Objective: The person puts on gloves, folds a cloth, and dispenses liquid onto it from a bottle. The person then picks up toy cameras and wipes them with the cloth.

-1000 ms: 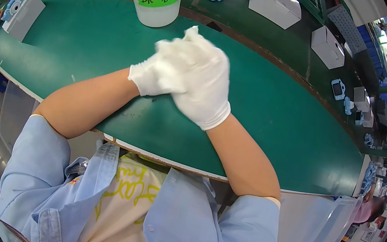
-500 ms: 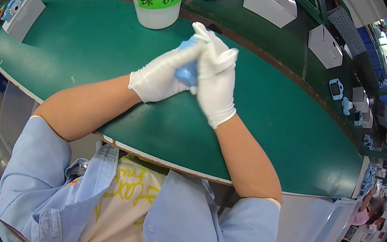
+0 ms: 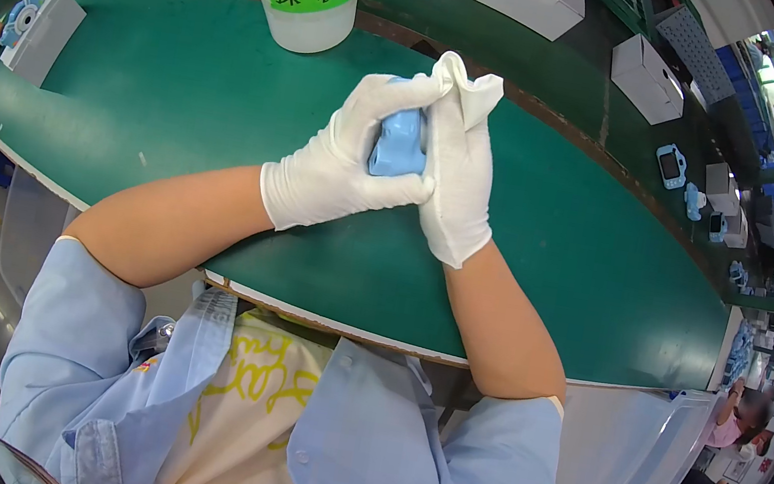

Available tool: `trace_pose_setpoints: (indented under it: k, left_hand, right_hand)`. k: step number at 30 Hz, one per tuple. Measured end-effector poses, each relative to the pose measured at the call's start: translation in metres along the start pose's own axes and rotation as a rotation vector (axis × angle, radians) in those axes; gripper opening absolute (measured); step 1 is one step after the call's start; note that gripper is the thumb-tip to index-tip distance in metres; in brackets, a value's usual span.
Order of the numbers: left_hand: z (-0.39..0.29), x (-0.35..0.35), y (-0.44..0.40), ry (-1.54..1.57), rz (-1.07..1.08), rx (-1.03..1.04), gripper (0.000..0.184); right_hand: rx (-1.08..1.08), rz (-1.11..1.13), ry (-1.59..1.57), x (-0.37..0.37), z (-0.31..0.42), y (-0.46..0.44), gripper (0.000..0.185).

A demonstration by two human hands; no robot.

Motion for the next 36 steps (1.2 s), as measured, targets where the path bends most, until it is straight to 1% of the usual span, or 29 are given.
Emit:
trace_pose_setpoints:
  k: [3,5,6,9,10,12,13,14,15,16,17,18,19,20,21,23,24,26,28,29,30,31,33,34,35,36]
  left_hand:
    - [-0.019,-0.002,0.0,-0.409,-0.078,0.143,0.078]
    - [-0.026,0.0,-0.005,-0.312,-0.003,0.262,0.078]
    - [-0.029,0.001,-0.004,-0.262,0.031,0.321,0.079]
    - [-0.018,-0.01,0.0,-0.145,-0.115,0.293,0.075]
    - [-0.012,-0.019,-0.005,-0.003,-0.118,0.199,0.083]
    - [0.024,-0.026,-0.014,0.422,-0.073,-0.246,0.076]
    - [0.041,-0.023,-0.012,0.633,-0.048,-0.472,0.073]
    - [0.054,-0.022,-0.015,0.81,-0.024,-0.519,0.058]
    - [0.06,-0.019,-0.014,0.921,0.009,-0.57,0.059]
    - [0.062,-0.017,-0.013,1.032,0.042,-0.62,0.06]
    - [0.062,-0.014,-0.011,1.144,0.075,-0.669,0.062]
    - [0.06,-0.006,-0.006,1.197,0.119,-0.726,0.057]
    - [0.062,-0.004,-0.005,1.137,0.153,-0.685,0.051]
    - [0.044,-0.02,-0.009,0.381,0.139,-0.353,0.051]
    - [0.022,-0.018,-0.004,-0.367,0.111,-0.002,0.05]
    - [0.051,-0.02,-0.01,0.542,0.23,-0.327,0.047]
    - [0.064,-0.016,-0.013,0.994,0.278,-0.482,0.046]
    - [0.069,-0.005,-0.012,1.9,0.351,-0.774,0.044]
    - [0.078,-0.015,-0.011,1.559,0.177,-0.823,0.047]
    - [0.076,-0.021,-0.009,1.391,0.095,-0.84,0.048]
    - [0.066,-0.024,-0.01,1.254,0.137,-0.802,0.049]
    - [0.066,-0.021,-0.009,1.255,0.178,-0.797,0.05]
    - [0.069,-0.015,-0.009,1.26,0.257,-0.786,0.051]
    - [0.068,-0.012,-0.009,1.256,0.29,-0.806,0.059]
    - [0.068,-0.011,-0.006,1.257,0.291,-0.838,0.062]
    - [0.067,-0.009,-0.003,1.258,0.292,-0.873,0.065]
  right_hand:
    - [-0.54,0.362,0.962,0.011,0.028,0.005,0.03]
    - [-0.177,0.349,0.636,0.004,0.011,0.002,0.029]
    - [-0.123,0.413,0.653,0.002,0.009,0.002,0.03]
    - [0.031,0.311,0.397,-0.008,-0.017,-0.001,0.029]
    - [0.178,0.207,0.29,-0.014,-0.031,0.001,0.029]
    - [0.263,0.11,0.213,-0.015,-0.04,0.005,0.029]
    - [0.205,0.12,0.245,-0.011,-0.036,0.003,0.03]
    - [0.147,0.131,0.276,-0.006,-0.031,0.003,0.032]
    - [0.089,0.143,0.306,0.0,-0.027,0.003,0.034]
    - [-0.191,0.204,0.382,0.012,-0.005,0.003,0.035]
    - [-0.527,0.277,0.615,0.027,0.023,0.002,0.035]
    - [-0.867,0.347,0.844,0.046,0.047,0.006,0.036]
    - [-0.938,0.365,0.984,0.059,0.049,0.013,0.034]
    - [-1.015,0.374,1.121,0.072,0.05,0.019,0.041]
    - [-1.029,0.503,1.39,0.079,0.033,0.021,0.04]
    - [-1.066,0.595,1.406,0.082,0.024,0.025,0.034]
    - [-1.085,0.579,1.415,0.081,0.023,0.024,0.033]
    - [-1.129,0.548,1.427,0.08,0.023,0.019,0.031]
    - [-0.925,0.535,1.236,0.053,0.013,-0.002,0.028]
    - [-0.812,0.468,1.048,0.039,0.011,-0.011,0.029]
    - [-0.714,0.389,0.835,0.023,0.008,-0.018,0.03]
    - [-0.637,0.298,0.625,0.016,0.012,-0.024,0.033]
    - [-0.242,0.081,0.665,-0.008,0.003,-0.024,0.05]
    - [-0.249,0.075,0.523,-0.002,0.009,-0.021,0.046]
    - [-0.255,0.068,0.381,0.003,0.012,-0.019,0.041]
    - [-0.358,0.145,0.43,0.013,0.014,-0.018,0.04]
Point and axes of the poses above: each hand's wrist, its own y-axis away from the middle knuckle, its own x-axis out of the palm, z = x × y, the point moved 9 cm from there along -y, towards the middle knuckle, and after that the axes turned 13 degrees about -x, right-handed, at the moved point
